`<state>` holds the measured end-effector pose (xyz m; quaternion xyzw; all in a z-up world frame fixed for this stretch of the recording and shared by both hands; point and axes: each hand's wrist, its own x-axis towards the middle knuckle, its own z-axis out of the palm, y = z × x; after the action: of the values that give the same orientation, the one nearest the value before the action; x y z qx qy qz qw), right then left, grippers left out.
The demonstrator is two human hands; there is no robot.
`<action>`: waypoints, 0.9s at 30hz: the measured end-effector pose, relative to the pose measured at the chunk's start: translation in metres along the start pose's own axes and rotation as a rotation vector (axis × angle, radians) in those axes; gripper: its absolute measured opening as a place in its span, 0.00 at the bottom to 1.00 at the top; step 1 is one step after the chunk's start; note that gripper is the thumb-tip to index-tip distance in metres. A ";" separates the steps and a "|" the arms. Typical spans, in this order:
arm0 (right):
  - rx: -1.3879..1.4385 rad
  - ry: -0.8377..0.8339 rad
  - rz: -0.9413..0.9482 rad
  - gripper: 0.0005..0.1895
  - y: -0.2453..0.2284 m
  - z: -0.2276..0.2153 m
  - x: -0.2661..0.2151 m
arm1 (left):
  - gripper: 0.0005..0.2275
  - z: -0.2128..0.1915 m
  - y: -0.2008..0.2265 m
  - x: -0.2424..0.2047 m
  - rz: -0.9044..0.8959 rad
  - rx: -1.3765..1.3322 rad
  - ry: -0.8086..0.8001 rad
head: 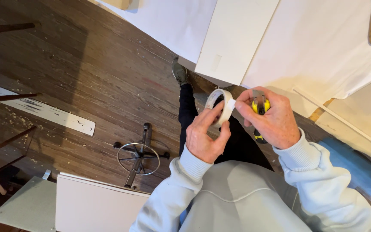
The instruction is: Cutting and preparing a thin strip of material and checking its fit within a picture frame.
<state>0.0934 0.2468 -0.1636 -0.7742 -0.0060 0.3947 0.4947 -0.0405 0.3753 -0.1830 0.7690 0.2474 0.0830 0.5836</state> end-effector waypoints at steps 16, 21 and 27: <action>-0.228 0.123 -0.098 0.05 -0.014 0.010 0.040 | 0.15 0.016 -0.015 0.029 -0.319 -0.112 0.108; -0.259 0.120 -0.075 0.05 -0.012 0.010 0.044 | 0.15 0.016 -0.019 0.030 -0.319 -0.092 0.102; -0.261 0.146 -0.068 0.05 -0.010 0.011 0.045 | 0.15 0.015 -0.018 0.031 -0.313 -0.077 0.089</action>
<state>0.1218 0.2780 -0.1857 -0.8579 -0.0476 0.3162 0.4023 -0.0123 0.3807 -0.2094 0.6936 0.3867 0.0344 0.6068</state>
